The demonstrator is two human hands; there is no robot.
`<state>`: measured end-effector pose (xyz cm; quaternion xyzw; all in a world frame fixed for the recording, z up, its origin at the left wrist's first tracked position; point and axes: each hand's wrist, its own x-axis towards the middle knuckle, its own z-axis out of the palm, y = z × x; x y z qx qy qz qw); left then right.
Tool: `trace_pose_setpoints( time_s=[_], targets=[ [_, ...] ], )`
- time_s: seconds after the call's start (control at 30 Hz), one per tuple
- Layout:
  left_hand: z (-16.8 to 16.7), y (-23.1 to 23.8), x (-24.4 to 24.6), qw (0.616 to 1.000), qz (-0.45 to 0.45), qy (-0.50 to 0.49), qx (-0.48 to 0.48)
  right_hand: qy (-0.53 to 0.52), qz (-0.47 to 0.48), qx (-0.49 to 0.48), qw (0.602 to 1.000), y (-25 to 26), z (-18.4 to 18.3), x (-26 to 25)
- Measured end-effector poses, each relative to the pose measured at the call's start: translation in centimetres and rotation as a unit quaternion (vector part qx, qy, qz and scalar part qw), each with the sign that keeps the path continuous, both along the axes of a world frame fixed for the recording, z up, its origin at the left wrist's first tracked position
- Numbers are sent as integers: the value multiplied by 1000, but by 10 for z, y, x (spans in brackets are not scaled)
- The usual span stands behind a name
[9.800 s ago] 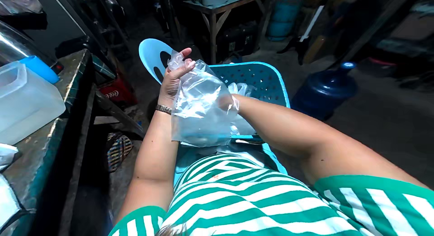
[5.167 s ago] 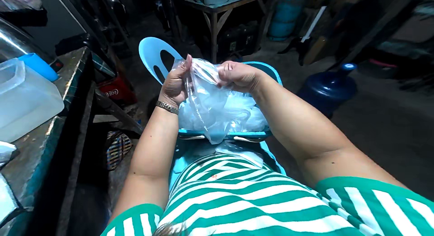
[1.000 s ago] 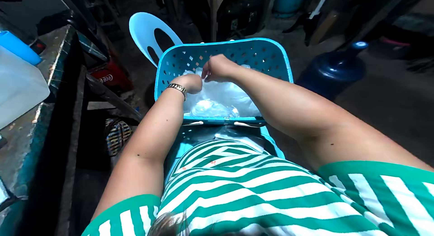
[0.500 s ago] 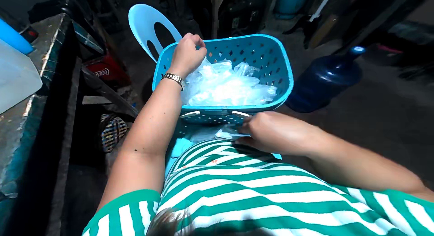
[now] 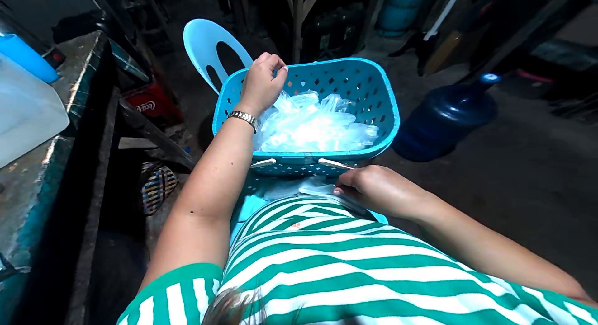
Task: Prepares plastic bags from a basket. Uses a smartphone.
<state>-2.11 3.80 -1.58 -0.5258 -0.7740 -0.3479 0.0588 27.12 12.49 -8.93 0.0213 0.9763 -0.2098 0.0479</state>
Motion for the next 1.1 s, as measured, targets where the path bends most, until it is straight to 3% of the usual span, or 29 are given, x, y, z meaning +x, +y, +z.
trace_pose_setpoints(
  time_s=[0.1,0.27,0.6,0.77,0.93,1.0,1.1],
  targets=[
    [0,0,2,1000,-6,0,-8,-71,7,-24,997,5,1,1],
    [0,1,5,1000,-20,-1,-7,-47,-10,-47,998,10,-11,1],
    [1,1,7,999,-24,-7,-26,99,-56,-21,993,0,-19,6],
    [0,2,6,999,-27,4,-30,241,-66,64,966,-13,-29,8],
    [0,1,15,997,-68,-28,21,349,-32,118,929,-21,1,1],
    [1,1,20,986,-125,-95,58,378,-9,126,917,-18,24,-7],
    [4,1,25,931,-259,-252,57,369,18,123,921,-5,65,-29]
  ],
)
